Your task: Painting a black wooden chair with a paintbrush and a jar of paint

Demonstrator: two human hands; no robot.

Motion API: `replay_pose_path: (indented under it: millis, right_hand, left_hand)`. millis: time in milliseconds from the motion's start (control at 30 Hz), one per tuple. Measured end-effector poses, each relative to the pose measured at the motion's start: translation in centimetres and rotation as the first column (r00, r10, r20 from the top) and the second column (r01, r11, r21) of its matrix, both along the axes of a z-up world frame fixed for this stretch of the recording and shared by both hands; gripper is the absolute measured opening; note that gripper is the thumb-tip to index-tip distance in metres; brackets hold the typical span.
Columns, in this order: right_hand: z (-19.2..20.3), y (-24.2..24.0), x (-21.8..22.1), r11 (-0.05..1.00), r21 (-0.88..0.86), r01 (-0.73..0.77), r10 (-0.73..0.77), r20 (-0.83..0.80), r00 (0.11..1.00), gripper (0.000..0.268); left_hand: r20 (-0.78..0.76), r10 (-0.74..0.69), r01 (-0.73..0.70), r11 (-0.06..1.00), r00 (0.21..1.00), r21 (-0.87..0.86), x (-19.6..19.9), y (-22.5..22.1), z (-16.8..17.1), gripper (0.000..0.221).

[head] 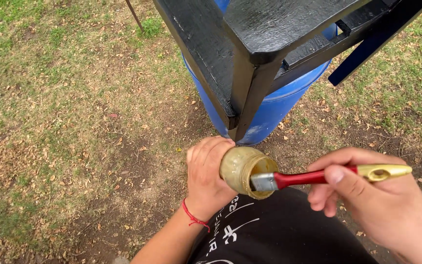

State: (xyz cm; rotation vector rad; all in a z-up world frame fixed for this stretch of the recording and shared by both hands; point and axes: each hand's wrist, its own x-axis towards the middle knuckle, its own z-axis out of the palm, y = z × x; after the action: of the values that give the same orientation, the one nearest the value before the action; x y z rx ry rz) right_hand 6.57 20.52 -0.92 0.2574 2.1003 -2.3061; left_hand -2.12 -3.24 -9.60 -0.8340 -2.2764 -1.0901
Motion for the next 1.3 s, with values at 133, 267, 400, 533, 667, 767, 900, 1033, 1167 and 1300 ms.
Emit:
replay_pose_path:
  millis: [133,267,400,533,667,767,900,1033,1167,1300]
  right_hand:
    - [-2.5,-0.8,0.2,0.972,-0.2,0.12,-0.117,0.03,0.993,0.027]
    - [-4.3,-2.4,1.2,0.919,-0.31,0.242,-0.238,0.053,0.97,0.027]
    - [-6.3,-5.0,2.4,0.858,-0.431,0.279,-0.327,-0.04,0.944,0.031]
    - [-7.9,-7.1,4.2,0.79,-0.545,0.281,-0.37,-0.059,0.927,0.036]
    - [-7.8,-8.2,4.9,0.74,-0.595,0.313,-0.453,-0.097,0.886,0.033]
    - [-7.6,-8.3,4.7,0.724,-0.604,0.333,-0.512,-0.148,0.846,0.026]
    - [-7.5,-7.5,3.7,0.694,-0.691,0.201,-0.491,-0.251,0.834,0.017]
    - [-8.1,-6.5,2.5,0.665,-0.726,0.176,-0.478,-0.232,0.847,0.028]
    - [-7.6,-6.3,0.4,0.607,-0.764,0.217,-0.52,-0.176,0.835,0.026]
    - [-7.3,-7.3,-2.0,0.551,-0.795,0.254,-0.568,-0.134,0.812,0.027]
  left_hand:
    - [0.051,-0.047,0.047,0.999,0.998,0.0,-0.8,-1.0,0.2,0.042]
    - [0.081,-0.087,0.089,0.996,0.993,-0.023,-1.8,-2.4,-0.2,0.048]
    - [0.14,-0.187,0.194,0.98,0.972,-0.034,-2.9,-3.9,-0.3,0.054]
    - [0.225,-0.254,0.266,0.963,0.941,-0.028,-3.6,-4.7,-0.5,0.059]
    - [0.276,-0.252,0.269,0.963,0.927,-0.024,-3.9,-4.2,-0.3,0.062]
    - [0.305,-0.248,0.257,0.966,0.92,0.01,-3.8,-3.3,-0.1,0.063]
    - [0.446,-0.164,0.169,0.985,0.88,0.029,-3.5,-2.0,-0.8,0.066]
    - [0.538,-0.175,0.109,0.982,0.825,0.151,-3.0,-0.2,1.6,0.036]
    - [0.485,-0.095,0.001,0.982,0.869,0.191,-2.3,-0.8,0.7,0.059]
    - [0.463,-0.053,-0.021,0.988,0.885,0.154,-1.2,-3.4,0.5,0.066]
